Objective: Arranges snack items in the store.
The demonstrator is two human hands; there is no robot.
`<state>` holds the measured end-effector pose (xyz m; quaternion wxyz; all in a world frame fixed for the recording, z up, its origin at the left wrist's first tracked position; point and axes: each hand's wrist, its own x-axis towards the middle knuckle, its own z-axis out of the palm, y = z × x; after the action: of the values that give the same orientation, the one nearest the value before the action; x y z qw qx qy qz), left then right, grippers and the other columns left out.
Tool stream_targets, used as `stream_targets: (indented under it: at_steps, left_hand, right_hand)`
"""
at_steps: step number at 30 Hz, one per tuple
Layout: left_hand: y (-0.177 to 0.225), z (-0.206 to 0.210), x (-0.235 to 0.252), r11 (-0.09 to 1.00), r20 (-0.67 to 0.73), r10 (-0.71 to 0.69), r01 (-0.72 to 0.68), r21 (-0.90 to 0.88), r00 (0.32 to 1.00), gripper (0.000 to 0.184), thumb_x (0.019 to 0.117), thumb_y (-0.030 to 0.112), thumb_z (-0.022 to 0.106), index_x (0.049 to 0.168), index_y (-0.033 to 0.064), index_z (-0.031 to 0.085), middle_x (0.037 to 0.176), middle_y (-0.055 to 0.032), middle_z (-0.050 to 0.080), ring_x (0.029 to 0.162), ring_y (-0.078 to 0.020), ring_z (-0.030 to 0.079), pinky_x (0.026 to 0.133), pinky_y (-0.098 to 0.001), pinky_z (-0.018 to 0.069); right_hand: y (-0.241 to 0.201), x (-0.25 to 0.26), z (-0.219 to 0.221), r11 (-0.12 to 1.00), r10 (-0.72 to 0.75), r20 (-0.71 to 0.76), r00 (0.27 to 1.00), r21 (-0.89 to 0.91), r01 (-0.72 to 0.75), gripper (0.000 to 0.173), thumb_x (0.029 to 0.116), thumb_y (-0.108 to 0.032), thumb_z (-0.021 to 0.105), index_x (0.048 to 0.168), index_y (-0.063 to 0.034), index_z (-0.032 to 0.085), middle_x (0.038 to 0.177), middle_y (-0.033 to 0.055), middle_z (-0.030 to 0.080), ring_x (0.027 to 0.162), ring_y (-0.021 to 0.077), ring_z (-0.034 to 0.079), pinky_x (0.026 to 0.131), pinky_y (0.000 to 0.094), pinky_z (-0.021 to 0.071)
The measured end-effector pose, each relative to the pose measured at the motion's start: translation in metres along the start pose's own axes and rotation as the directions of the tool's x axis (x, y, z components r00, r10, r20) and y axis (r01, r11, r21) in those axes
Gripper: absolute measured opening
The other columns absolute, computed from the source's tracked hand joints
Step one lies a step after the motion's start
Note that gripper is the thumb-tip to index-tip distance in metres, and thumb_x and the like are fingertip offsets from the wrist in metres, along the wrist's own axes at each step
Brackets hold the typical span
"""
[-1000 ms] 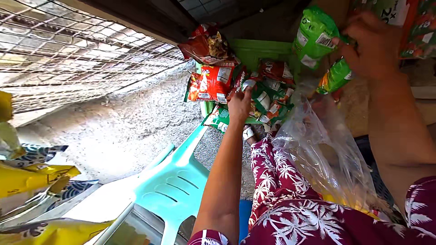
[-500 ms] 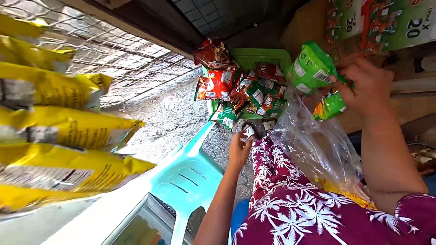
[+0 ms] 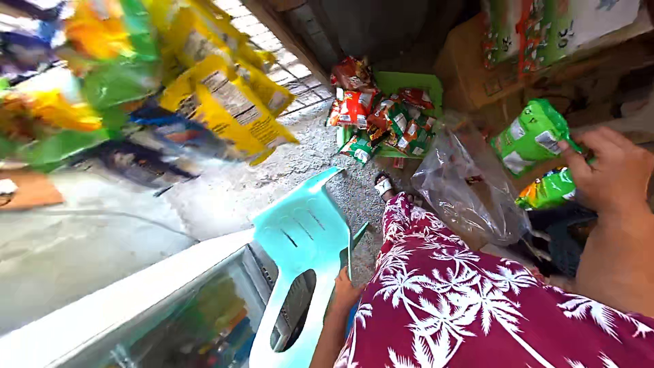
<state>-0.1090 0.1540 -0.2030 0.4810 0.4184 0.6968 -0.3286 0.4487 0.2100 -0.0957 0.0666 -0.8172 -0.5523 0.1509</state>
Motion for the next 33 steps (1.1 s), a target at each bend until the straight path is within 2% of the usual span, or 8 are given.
stream_targets:
  at_steps: [2, 4, 6, 8, 12, 16, 23, 33]
  left_hand:
    - [-0.015, 0.004, -0.010, 0.978, 0.094, -0.031, 0.049, -0.203, 0.995, 0.088, 0.0968, 0.039, 0.070, 0.159, -0.0011, 0.022, 0.144, -0.0347, 0.050, 0.130, -0.0461, 0.055, 0.109, -0.0578, 0.0443]
    - [-0.028, 0.008, -0.022, 0.907, 0.162, -0.011, 0.078, -0.414, 0.987, 0.074, 0.1066, 0.050, 0.048, 0.161, 0.0053, 0.023, 0.131, -0.0325, 0.059, 0.108, -0.0426, 0.066, 0.093, -0.0564, 0.0524]
    - [-0.046, 0.003, -0.037, 0.861, 0.167, -0.018, 0.100, -0.498, 0.986, 0.073, 0.1075, 0.061, 0.024, 0.154, 0.0066, 0.039, 0.116, -0.0258, 0.064, 0.089, -0.0330, 0.064, 0.081, -0.0490, 0.0520]
    - [-0.070, 0.001, -0.047, 0.879, 0.166, 0.012, 0.069, -0.471, 0.986, 0.079, 0.1078, 0.061, 0.017, 0.139, -0.0002, 0.055, 0.118, -0.0242, 0.063, 0.096, -0.0323, 0.062, 0.090, -0.0504, 0.0492]
    - [-0.108, 0.015, -0.050, 0.950, 0.051, 0.120, -0.100, -0.297, 0.991, 0.073, 0.1107, 0.052, 0.023, 0.125, -0.0065, 0.065, 0.127, -0.0291, 0.064, 0.121, -0.0424, 0.060, 0.107, -0.0608, 0.0403]
    - [-0.133, 0.024, -0.056, 0.970, 0.019, 0.018, -0.013, -0.242, 1.000, 0.075, 0.1105, 0.053, 0.026, 0.129, -0.0106, 0.061, 0.135, -0.0339, 0.058, 0.132, -0.0461, 0.053, 0.112, -0.0632, 0.0361]
    - [-0.180, 0.070, -0.055, 0.975, 0.009, -0.035, 0.036, -0.219, 0.999, 0.069, 0.1086, 0.052, 0.037, 0.117, -0.0099, 0.067, 0.128, -0.0328, 0.063, 0.127, -0.0459, 0.057, 0.107, -0.0652, 0.0406]
    - [-0.222, 0.043, -0.053, 0.992, -0.011, -0.089, 0.088, -0.093, 0.996, 0.061, 0.1102, 0.045, 0.034, 0.124, -0.0050, 0.066, 0.136, -0.0277, 0.060, 0.134, -0.0424, 0.054, 0.107, -0.0640, 0.0420]
  right_hand:
    - [0.002, -0.011, -0.001, 0.999, -0.046, 0.050, 0.998, 0.026, 0.045, 0.049, 0.1085, -0.038, 0.046, 0.118, 0.0054, 0.065, 0.117, 0.0326, 0.065, 0.100, 0.0550, 0.065, 0.079, 0.0755, 0.0466]
    - [0.007, -0.020, 0.001, 0.985, -0.168, 0.035, 0.985, 0.049, 0.166, 0.047, 0.1075, -0.037, 0.048, 0.114, 0.0063, 0.067, 0.109, 0.0324, 0.067, 0.092, 0.0537, 0.066, 0.074, 0.0737, 0.0476]
    - [0.006, -0.033, 0.002, 0.955, -0.288, -0.028, 0.957, 0.067, 0.290, 0.046, 0.1063, -0.036, 0.051, 0.106, 0.0060, 0.069, 0.099, 0.0289, 0.069, 0.082, 0.0482, 0.068, 0.068, 0.0669, 0.0499]
    - [0.000, -0.044, -0.007, 0.935, -0.343, -0.043, 0.938, 0.081, 0.345, 0.045, 0.1055, -0.035, 0.051, 0.103, 0.0066, 0.069, 0.095, 0.0283, 0.069, 0.079, 0.0465, 0.068, 0.067, 0.0652, 0.0508]
    - [-0.008, -0.061, -0.019, 0.911, -0.404, -0.045, 0.914, 0.068, 0.406, 0.045, 0.1039, -0.034, 0.052, 0.101, 0.0077, 0.069, 0.094, 0.0285, 0.070, 0.078, 0.0476, 0.069, 0.066, 0.0667, 0.0514]
    - [-0.017, -0.068, -0.026, 0.879, -0.476, -0.024, 0.879, 0.032, 0.477, 0.042, 0.1031, -0.030, 0.053, 0.100, 0.0088, 0.068, 0.093, 0.0299, 0.069, 0.078, 0.0495, 0.068, 0.065, 0.0682, 0.0502]
    - [-0.060, -0.064, -0.025, 0.803, -0.596, -0.012, 0.803, -0.017, 0.596, 0.042, 0.1027, -0.031, 0.053, 0.098, 0.0088, 0.068, 0.089, 0.0293, 0.068, 0.074, 0.0482, 0.067, 0.063, 0.0660, 0.0500]
    - [-0.186, -0.041, 0.005, 0.620, -0.784, 0.003, 0.620, 0.009, 0.784, 0.034, 0.0975, -0.027, 0.057, 0.092, 0.0033, 0.069, 0.079, 0.0203, 0.068, 0.062, 0.0396, 0.066, 0.051, 0.0591, 0.0493]
